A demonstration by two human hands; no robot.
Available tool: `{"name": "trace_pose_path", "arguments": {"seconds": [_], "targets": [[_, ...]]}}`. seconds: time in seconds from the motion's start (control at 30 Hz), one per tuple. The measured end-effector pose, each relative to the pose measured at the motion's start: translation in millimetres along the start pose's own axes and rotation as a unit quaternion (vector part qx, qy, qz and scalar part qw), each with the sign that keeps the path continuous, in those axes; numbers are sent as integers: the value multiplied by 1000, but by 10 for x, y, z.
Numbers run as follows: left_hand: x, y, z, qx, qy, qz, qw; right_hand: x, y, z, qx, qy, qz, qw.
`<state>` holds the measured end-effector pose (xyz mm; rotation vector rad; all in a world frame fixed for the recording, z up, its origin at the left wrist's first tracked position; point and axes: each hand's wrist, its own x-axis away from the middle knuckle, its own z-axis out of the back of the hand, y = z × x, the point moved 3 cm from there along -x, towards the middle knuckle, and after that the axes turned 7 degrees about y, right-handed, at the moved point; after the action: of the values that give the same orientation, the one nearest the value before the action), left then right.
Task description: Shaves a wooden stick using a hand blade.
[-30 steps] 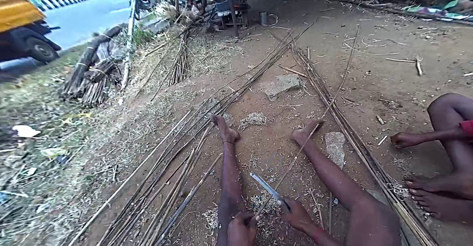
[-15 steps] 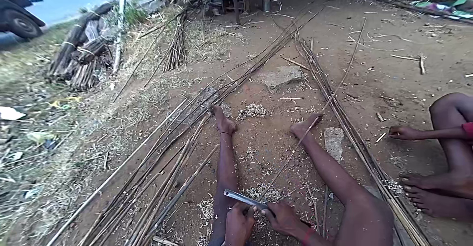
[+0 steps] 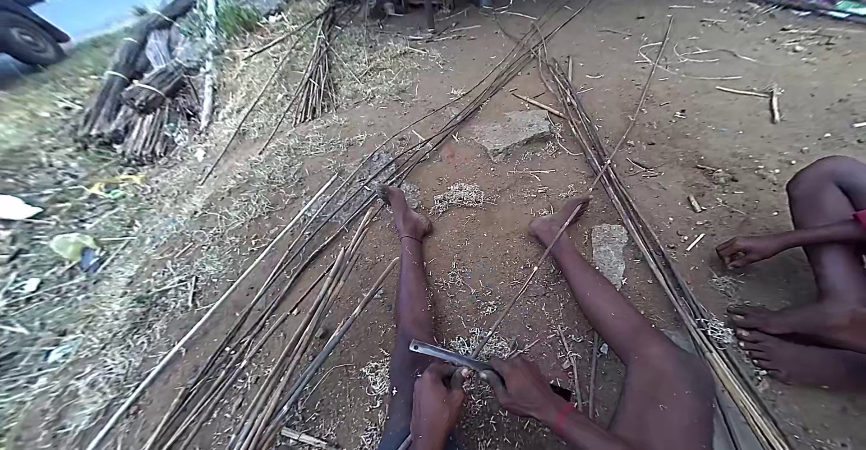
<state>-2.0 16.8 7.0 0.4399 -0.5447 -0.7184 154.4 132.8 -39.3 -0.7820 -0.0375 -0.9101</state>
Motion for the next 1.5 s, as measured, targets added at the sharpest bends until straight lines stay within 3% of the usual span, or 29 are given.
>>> {"name": "trace_pose_path", "arguments": {"seconds": [0.13, 0.2, 0.27, 0.37, 0.5, 0.63, 0.73, 0.77, 0.87, 1.0, 1.1, 1.13, 1.23, 1.37, 1.5], "targets": [[56, -2, -60, -5, -3, 2, 1000, -184, 291, 112, -74, 60, -118, 988], [73, -25, -21, -5, -9, 1, 1000, 1, 91, 6, -34, 6, -52, 998], [-10, 16, -5, 2, -18, -7, 1000, 2, 16, 46, -4, 3, -13, 1000], [-16, 13, -1, -6, -57, 15, 998, -231, 309, 131, -91, 77, -112, 987], [-39, 10, 29, -19, -57, 5, 998, -17, 15, -6, -3, 16, -8, 1000], [-10, -12, -10, -14, -73, 16, 997, -184, 284, 69, -79, 63, -108, 989], [-43, -15, 27, -18, -81, 10, 996, 47, 0, -60, -17, 15, -6, 1000], [-61, 3, 21, -17, -82, 8, 996, 13, 20, -16, -12, 22, -8, 1000], [-30, 3, -7, -24, -100, 23, 994, -201, 287, 90, -82, 76, -115, 987], [-73, -7, 7, -35, -114, 11, 993, 0, 28, 16, -3, 15, -15, 1000], [-63, 2, -28, -33, -129, 20, 991, -191, 301, 172, -65, 76, -121, 988], [-52, -21, -36, -32, -133, 23, 990, -168, 303, 124, -70, 75, -122, 987], [-113, -19, -11, -26, -137, 11, 990, 10, 30, 26, -10, 23, -25, 999], [-100, -41, -74, -8, -166, 27, 986, -185, 320, 126, -81, 76, -120, 986], [-176, -79, -63, 10, -177, 0, 984, 46, 12, 1, -18, 25, -32, 999]]}}
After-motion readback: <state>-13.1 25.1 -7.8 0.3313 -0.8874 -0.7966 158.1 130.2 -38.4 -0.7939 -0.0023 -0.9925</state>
